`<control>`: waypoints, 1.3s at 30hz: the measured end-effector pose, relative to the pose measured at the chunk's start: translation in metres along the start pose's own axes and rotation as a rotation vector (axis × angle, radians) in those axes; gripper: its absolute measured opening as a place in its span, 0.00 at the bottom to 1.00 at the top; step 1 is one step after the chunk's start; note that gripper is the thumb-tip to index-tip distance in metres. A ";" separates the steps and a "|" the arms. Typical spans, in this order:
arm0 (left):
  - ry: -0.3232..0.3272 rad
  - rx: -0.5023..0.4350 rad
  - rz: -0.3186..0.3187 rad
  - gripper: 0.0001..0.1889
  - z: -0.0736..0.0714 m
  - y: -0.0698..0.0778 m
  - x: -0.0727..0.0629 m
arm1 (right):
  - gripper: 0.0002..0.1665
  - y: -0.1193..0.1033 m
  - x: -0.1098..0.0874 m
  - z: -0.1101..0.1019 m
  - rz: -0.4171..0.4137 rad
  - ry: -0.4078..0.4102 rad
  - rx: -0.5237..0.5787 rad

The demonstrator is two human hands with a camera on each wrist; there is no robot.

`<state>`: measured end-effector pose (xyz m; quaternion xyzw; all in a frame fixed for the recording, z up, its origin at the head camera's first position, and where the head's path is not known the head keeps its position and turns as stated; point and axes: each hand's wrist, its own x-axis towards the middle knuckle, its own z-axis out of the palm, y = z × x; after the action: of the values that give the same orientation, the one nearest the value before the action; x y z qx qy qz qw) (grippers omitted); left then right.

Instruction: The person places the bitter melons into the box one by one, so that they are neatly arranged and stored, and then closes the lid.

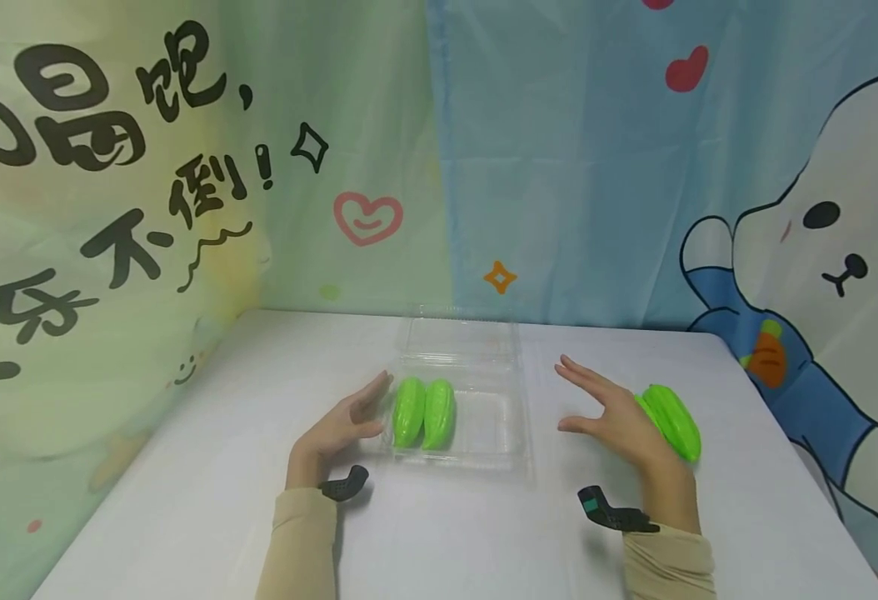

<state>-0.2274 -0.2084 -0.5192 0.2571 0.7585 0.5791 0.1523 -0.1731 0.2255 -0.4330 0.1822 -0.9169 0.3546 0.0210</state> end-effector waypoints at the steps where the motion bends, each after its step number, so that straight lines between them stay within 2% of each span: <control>1: -0.001 0.001 0.000 0.44 0.000 0.000 0.000 | 0.50 0.002 -0.002 -0.002 0.008 0.008 -0.001; 11: 0.011 0.015 0.016 0.44 0.000 0.001 -0.003 | 0.51 0.013 -0.018 -0.027 0.135 0.017 0.016; 23: 0.024 0.011 -0.012 0.44 0.001 0.000 -0.003 | 0.50 0.032 -0.041 -0.044 0.238 0.032 0.034; 30: 0.026 -0.013 -0.028 0.45 0.003 0.003 -0.002 | 0.52 0.048 -0.053 -0.048 0.303 0.041 0.088; 36: 0.014 -0.026 -0.022 0.45 0.003 0.004 -0.001 | 0.52 0.063 -0.060 -0.047 0.303 0.025 0.081; 39: 0.009 -0.025 -0.019 0.44 0.003 0.004 -0.001 | 0.53 0.069 -0.063 -0.046 0.317 0.002 0.117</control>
<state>-0.2242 -0.2057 -0.5168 0.2457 0.7543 0.5881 0.1576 -0.1426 0.3228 -0.4532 0.0360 -0.9120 0.4062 -0.0451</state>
